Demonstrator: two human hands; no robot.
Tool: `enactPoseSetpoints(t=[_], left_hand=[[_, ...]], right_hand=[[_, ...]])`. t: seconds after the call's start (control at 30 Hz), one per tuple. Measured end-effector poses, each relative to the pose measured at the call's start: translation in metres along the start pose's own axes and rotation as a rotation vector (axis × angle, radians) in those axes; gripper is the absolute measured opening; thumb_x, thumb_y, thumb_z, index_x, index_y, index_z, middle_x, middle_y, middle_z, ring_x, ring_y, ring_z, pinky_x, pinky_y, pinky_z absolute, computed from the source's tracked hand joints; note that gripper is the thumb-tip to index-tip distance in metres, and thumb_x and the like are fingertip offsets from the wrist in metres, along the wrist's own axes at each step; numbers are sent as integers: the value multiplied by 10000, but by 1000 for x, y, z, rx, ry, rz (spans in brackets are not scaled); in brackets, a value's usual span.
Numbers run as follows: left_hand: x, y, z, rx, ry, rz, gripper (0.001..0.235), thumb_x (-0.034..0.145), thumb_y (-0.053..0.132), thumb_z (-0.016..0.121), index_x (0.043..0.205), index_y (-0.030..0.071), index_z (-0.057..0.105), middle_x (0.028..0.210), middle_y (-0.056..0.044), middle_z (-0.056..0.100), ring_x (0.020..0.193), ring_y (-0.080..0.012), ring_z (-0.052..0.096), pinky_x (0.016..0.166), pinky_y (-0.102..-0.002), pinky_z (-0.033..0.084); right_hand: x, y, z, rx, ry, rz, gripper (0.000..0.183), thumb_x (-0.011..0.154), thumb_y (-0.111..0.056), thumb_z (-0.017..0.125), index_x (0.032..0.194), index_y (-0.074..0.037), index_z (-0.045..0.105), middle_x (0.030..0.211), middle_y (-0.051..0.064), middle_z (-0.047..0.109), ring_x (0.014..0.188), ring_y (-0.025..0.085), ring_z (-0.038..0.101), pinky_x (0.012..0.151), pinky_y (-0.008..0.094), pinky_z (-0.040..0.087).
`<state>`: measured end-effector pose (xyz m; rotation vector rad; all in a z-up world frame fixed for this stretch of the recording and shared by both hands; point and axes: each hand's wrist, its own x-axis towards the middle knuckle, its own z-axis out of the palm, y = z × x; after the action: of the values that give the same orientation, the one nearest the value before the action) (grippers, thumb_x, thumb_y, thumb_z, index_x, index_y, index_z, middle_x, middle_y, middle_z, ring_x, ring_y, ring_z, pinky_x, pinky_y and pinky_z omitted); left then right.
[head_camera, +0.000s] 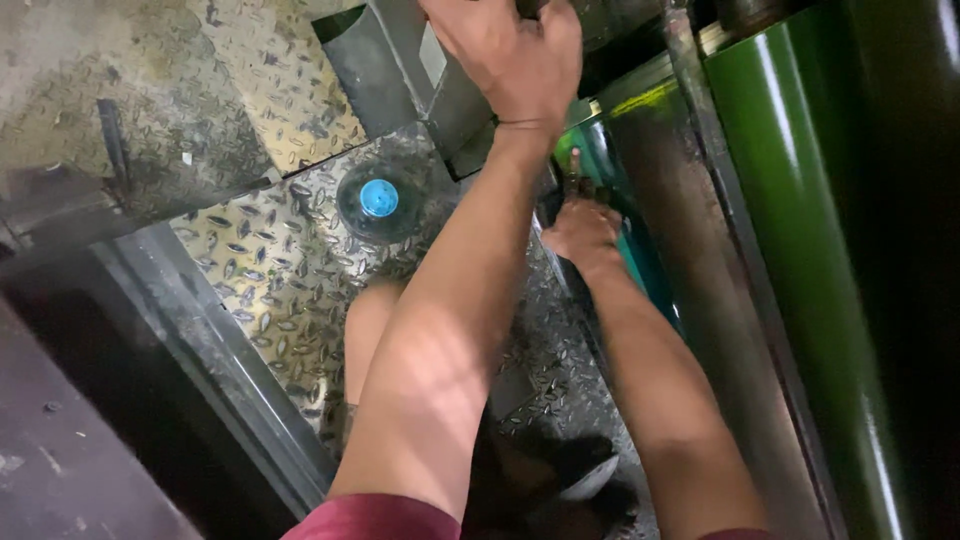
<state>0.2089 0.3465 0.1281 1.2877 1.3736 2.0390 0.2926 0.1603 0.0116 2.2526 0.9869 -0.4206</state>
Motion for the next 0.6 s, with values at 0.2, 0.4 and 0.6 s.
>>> enactPoseSetpoints(t=[0.2,0.4,0.6], left_hand=[[-8,-6,4,-10,-25,-51,350,849,168,672,1176,285,624,1378,-146,491,1205,-479,497,998,-600,427],[-2,1,2,11,-5,-34,316,778,120,665,1076,224,643,1255,-158,529,1138,-479,481,958,-587,434],[18,16,-10,55,14,47,278,705,149,638,946,97,509,1028,-244,452,982,-560,396,868,-601,351]], right_hand=[[6,0,-7,18,-4,23,605,736,-365,686,1292,-126,681,1263,163,724,1185,448,689,866,556,557],[5,1,-7,-40,-24,-11,563,783,-339,635,1261,-58,732,1290,203,718,1203,450,684,878,580,563],[19,7,38,-79,66,-40,621,783,-433,666,1302,-94,660,1266,225,710,1173,463,676,889,630,518]])
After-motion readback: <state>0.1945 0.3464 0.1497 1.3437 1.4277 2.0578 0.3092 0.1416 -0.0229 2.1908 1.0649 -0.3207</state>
